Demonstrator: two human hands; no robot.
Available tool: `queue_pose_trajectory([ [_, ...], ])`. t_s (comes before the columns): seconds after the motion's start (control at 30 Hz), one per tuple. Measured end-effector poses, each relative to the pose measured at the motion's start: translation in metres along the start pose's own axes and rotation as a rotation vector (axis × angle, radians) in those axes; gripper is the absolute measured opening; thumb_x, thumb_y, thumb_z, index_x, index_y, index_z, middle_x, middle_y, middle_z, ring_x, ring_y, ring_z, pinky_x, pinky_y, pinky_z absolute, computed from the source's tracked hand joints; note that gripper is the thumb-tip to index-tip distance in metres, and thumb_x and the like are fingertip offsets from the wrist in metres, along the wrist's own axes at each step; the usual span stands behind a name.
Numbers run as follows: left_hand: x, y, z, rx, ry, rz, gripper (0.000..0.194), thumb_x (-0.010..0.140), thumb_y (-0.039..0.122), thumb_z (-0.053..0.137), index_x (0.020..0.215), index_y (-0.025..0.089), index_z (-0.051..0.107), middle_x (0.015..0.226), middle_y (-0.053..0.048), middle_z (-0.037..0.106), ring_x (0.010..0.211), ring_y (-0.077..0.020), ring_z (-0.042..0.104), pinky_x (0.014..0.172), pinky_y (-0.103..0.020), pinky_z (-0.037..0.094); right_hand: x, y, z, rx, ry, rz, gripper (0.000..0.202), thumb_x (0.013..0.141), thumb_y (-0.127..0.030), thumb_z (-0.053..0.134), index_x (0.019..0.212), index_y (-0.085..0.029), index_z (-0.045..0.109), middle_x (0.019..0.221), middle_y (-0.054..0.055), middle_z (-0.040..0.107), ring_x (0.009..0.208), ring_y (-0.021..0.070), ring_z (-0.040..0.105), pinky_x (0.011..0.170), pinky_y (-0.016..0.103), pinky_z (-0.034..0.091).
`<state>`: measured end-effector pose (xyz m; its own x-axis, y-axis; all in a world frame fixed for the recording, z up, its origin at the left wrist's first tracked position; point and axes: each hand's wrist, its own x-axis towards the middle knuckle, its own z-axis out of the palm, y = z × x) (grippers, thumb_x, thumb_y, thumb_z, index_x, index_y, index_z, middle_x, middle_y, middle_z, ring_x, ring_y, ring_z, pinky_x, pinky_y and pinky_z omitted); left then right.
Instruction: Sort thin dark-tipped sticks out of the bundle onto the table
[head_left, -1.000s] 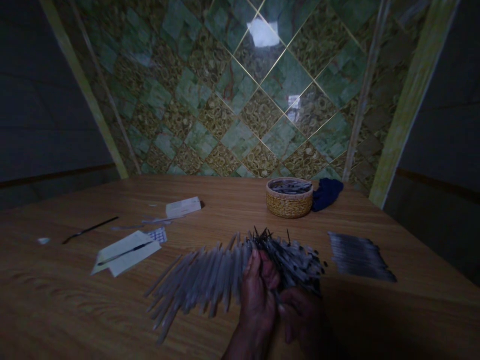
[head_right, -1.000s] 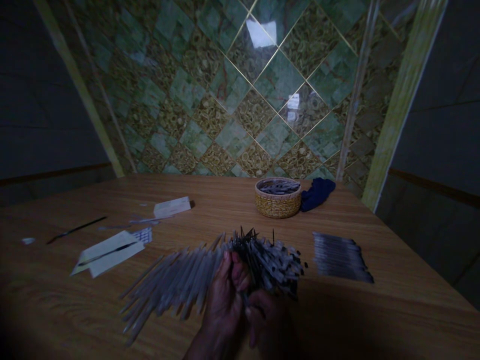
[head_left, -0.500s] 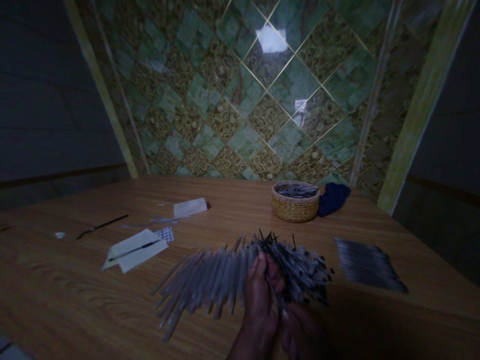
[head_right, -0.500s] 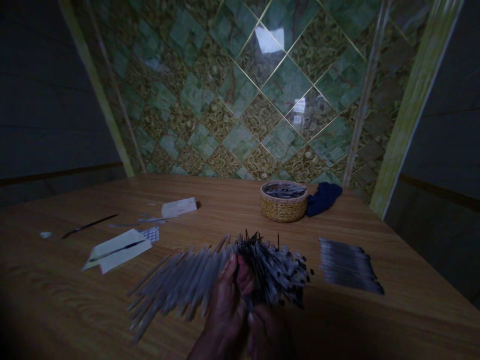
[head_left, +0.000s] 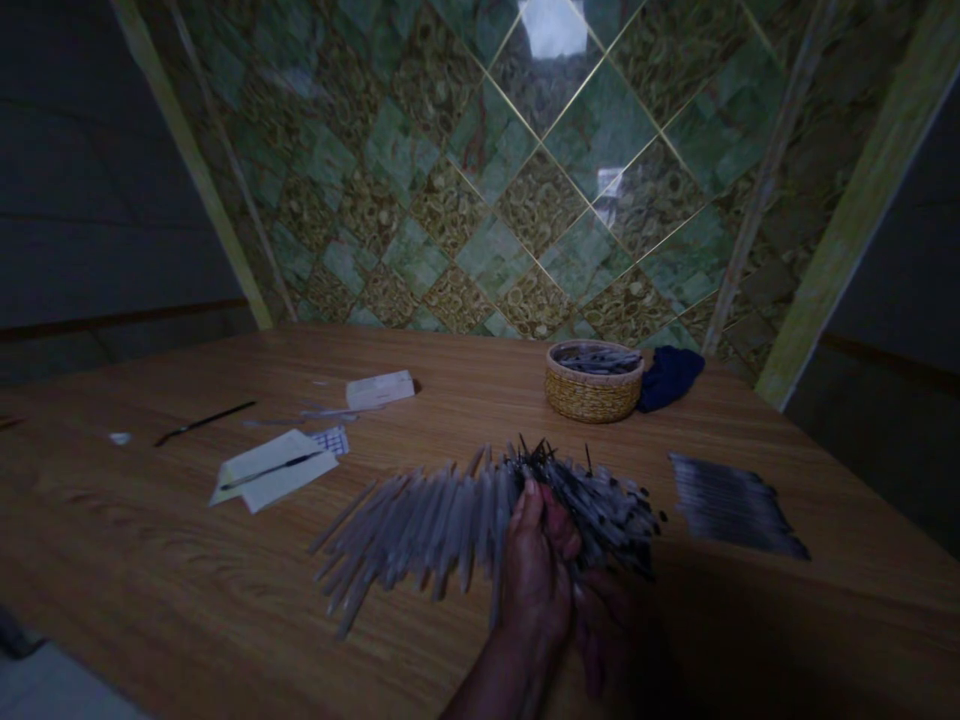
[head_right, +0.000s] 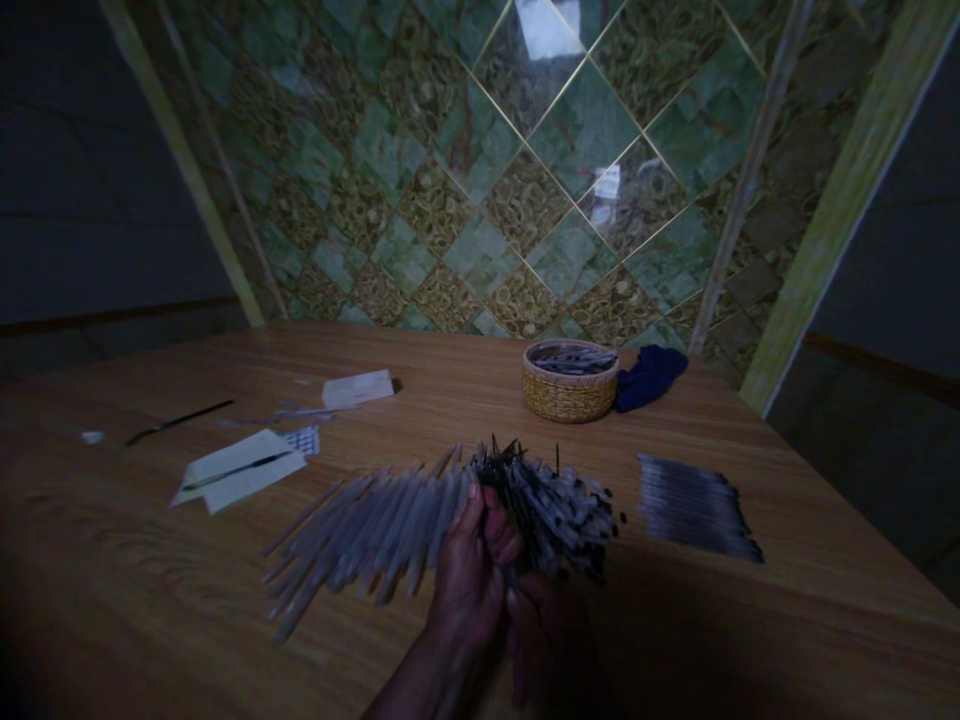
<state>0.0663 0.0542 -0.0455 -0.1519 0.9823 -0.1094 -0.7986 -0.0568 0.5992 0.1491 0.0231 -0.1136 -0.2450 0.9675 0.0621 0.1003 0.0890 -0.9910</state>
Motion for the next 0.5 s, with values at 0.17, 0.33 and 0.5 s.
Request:
queue_pose_trajectory([
  [0.17,-0.001,-0.002,0.003,-0.028,-0.03,-0.009,0.039,0.067,0.046,0.071,0.067,0.017,0.045,0.045,0.009,0.035,0.037,-0.0031,0.027,0.038,-0.015,0.021,-0.004,-0.006,-0.007,0.042,0.017,0.025,0.039,0.082,-0.051,0.041,0.058,-0.02,0.045,0.041,-0.006,0.041,0.028,0.0078,0.039,0.029,0.019,0.029],
  [0.33,-0.001,-0.003,0.003,-0.024,-0.058,-0.017,0.04,0.068,0.05,0.069,0.067,0.017,0.045,0.043,0.009,0.033,0.037,-0.0036,0.026,0.038,-0.015,0.02,-0.006,-0.004,-0.008,-0.053,0.011,0.022,0.038,0.083,-0.048,0.042,0.057,-0.02,0.046,0.041,-0.004,0.042,0.03,0.0088,0.04,0.031,0.02,0.03],
  [0.5,0.004,-0.01,-0.007,0.053,-0.059,-0.012,0.042,0.068,0.055,0.066,0.066,0.018,0.046,0.044,0.008,0.039,0.037,-0.0051,0.031,0.04,-0.017,0.026,-0.001,-0.006,-0.018,-0.157,-0.006,-0.011,0.037,0.085,-0.045,0.045,0.061,-0.018,0.053,0.053,-0.001,0.053,0.044,0.0105,0.048,0.042,0.022,0.04],
])
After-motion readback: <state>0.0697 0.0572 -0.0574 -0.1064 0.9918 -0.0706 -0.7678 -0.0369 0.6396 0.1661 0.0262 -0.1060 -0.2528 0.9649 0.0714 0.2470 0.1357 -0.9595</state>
